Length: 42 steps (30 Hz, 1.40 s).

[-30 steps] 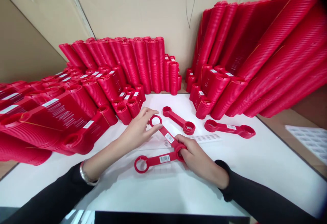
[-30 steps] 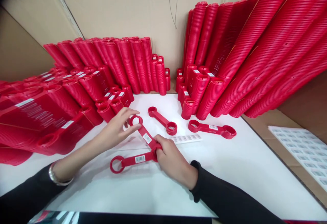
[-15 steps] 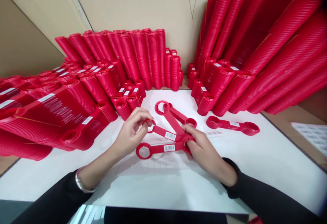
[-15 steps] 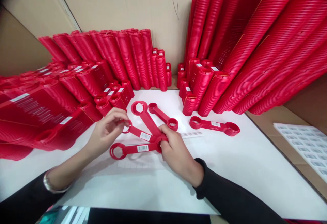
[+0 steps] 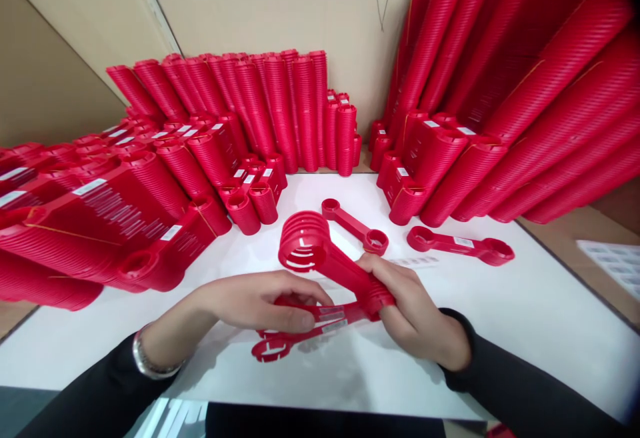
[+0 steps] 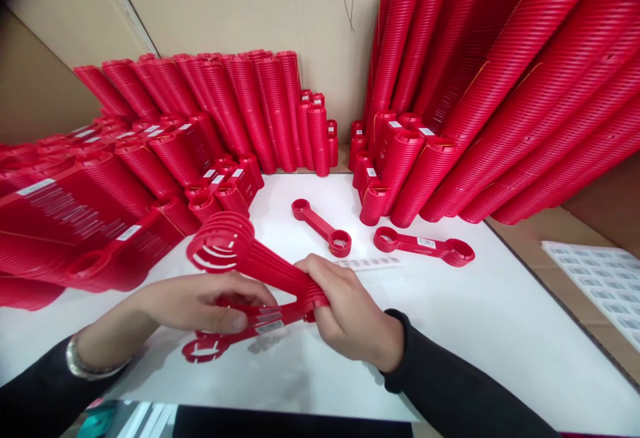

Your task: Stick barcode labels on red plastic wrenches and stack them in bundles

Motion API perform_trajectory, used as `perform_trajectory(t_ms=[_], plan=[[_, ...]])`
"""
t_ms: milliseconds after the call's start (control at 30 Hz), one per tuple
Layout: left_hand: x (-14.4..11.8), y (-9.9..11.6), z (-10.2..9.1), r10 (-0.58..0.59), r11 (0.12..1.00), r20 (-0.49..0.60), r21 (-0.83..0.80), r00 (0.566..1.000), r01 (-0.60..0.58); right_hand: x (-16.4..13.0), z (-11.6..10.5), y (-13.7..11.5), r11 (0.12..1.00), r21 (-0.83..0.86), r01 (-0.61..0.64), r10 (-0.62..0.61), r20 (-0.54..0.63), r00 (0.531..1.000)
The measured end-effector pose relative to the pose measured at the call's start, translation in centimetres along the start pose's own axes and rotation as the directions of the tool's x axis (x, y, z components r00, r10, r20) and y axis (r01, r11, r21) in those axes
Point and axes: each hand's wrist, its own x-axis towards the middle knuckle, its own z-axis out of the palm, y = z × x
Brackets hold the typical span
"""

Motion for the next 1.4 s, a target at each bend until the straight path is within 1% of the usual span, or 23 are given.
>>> perform_trajectory(t_ms=[100,200,300,400,467,500,533,567,600,667,700,733,767,800,833,867,933,967,1000,1067,1133,1267,1400], plan=[[-0.1,0.2,0.1,-0.02,0.999,0.033,0.032,0.999,0.019,0.0,0.0,0.2,0.999,-0.026,0.03,-0.029,0.035,0.999],[0.1,0.3,0.5,-0.086,0.996,0.097,0.034,0.992,0.083,0.1,0.0,0.3,0.999,-0.042,0.014,-0.012,0.052,0.999],[0.3,-0.1,1.0,-0.157,0.985,0.133,-0.049,0.979,0.165,0.2,0.1,0.2,0.998,-0.037,-0.053,0.056,0.066,0.996],[0.4,-0.5,1.1,-0.135,0.988,0.135,-0.058,0.982,0.143,0.4,0.4,0.1,0.985,-0.009,-0.174,0.174,0.121,0.977],[0.7,-0.6,0.9,-0.062,0.998,0.06,-0.011,0.996,0.063,0.5,0.5,0.0,0.968,0.009,-0.252,0.249,0.126,0.96],[0.9,-0.6,0.8,-0.021,1.0,-0.032,0.003,0.999,0.022,0.6,0.5,0.0,0.961,0.017,-0.277,0.274,0.104,0.956],[1.1,-0.7,0.8,0.015,1.0,-0.167,0.01,0.986,-0.014,0.7,0.4,0.0,0.956,0.026,-0.293,0.291,0.072,0.954],[1.4,-0.8,0.7,0.034,0.999,-0.329,0.013,0.944,-0.031,0.8,0.3,0.0,0.952,0.033,-0.304,0.303,0.038,0.952],[1.6,-0.9,0.6,0.036,0.999,-0.496,0.017,0.868,-0.032,0.8,0.2,0.0,0.95,0.036,-0.309,0.309,0.006,0.951],[2.0,-1.3,0.6,0.046,0.998,-0.75,0.062,0.66,0.001,0.9,-0.1,-0.1,0.951,0.034,-0.308,0.309,-0.034,0.95],[2.2,-1.5,0.5,0.083,0.992,-0.82,0.123,0.566,0.032,1.0,-0.2,-0.1,0.952,0.031,-0.304,0.306,-0.04,0.951],[2.3,-1.7,0.5,0.147,0.975,-0.854,0.211,0.498,0.075,1.0,-0.3,-0.1,0.953,0.024,-0.302,0.303,-0.044,0.952],[2.4,-2.0,0.4,0.232,0.939,-0.856,0.322,0.463,0.125,1.0,-0.4,-0.1,0.954,0.015,-0.299,0.3,-0.044,0.953],[2.5,-2.3,0.3,0.322,0.882,-0.829,0.438,0.458,0.173,1.1,-0.5,-0.1,0.955,0.007,-0.297,0.297,-0.042,0.954],[2.6,-2.7,0.1,0.389,0.814,-0.782,0.539,0.487,0.215,1.1,-0.6,0.0,0.955,-0.001,-0.296,0.296,-0.04,0.954],[2.8,-3.1,0.0,0.417,0.752,-0.727,0.613,0.545,0.241,1.1,-0.6,0.0,0.955,-0.011,-0.297,0.297,-0.036,0.954],[3.1,-3.7,-0.4,0.371,0.69,-0.638,0.675,0.675,0.259,1.1,-0.6,0.1,0.953,-0.03,-0.302,0.302,-0.027,0.953],[3.3,-4.0,-0.5,0.324,0.69,-0.617,0.673,0.717,0.267,1.2,-0.6,0.1,0.95,-0.037,-0.309,0.309,-0.021,0.951],[3.4,-4.2,-0.6,0.276,0.699,-0.607,0.659,0.745,0.278,1.2,-0.6,0.2,0.946,-0.041,-0.321,0.321,-0.016,0.947],[3.4,-4.3,-0.7,0.206,0.712,-0.611,0.629,0.765,0.311,1.2,-0.5,0.4,0.935,-0.044,-0.352,0.352,-0.008,0.936],[3.2,-4.2,-0.7,0.175,0.691,-0.61,0.635,0.773,0.345,1.3,-0.3,0.7,0.921,-0.043,-0.388,0.387,-0.013,0.922],[2.9,-3.8,-0.7,0.224,0.623,-0.582,0.703,0.782,0.344,1.4,0.1,1.5,0.877,-0.013,-0.481,0.48,-0.017,0.877],[3.0,-4.1,-0.9,0.234,0.623,-0.568,0.711,0.789,0.327,1.6,0.3,2.0,0.792,0.078,-0.606,0.604,0.046,0.796]])
